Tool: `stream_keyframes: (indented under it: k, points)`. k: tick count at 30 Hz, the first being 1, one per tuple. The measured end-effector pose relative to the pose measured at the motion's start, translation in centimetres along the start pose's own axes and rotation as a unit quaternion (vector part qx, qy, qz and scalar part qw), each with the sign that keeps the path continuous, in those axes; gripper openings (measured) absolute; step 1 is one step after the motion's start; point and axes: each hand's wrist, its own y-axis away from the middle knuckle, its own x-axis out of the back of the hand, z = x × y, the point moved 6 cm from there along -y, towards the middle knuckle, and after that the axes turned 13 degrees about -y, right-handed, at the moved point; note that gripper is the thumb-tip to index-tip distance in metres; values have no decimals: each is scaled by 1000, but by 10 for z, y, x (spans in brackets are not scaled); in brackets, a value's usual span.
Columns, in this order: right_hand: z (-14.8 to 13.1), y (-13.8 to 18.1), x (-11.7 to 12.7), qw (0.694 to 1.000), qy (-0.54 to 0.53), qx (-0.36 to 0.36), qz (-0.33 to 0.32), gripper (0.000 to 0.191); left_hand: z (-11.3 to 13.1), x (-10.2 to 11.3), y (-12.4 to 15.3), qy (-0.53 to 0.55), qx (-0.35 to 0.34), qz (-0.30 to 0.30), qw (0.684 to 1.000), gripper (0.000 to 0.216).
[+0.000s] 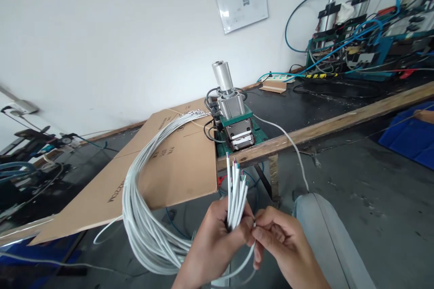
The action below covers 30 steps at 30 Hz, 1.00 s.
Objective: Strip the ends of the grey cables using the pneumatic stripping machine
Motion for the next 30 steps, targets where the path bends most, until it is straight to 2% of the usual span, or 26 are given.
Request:
stream_keyframes:
  k: [5,12,18,25,30]
  points:
    - [9,-3,-2,999,-46,16,-6,27,-13,4,5,67,-19,-4,998,20]
    - [6,-5,-2,1000,-20,11,-13,27,-18,6,7,80,-19,30,996,17]
    - [2,-2,0,998,46,-30,-10,29,-8,7,0,-12,-8,27,1000,13]
    - [6,-2,3,999,40,-35,1,29,-4,4,0,-53,-9,27,998,17]
    - [5,-3,5,998,42,-35,-15,29,-14,15,1,-132,9,79,988,8]
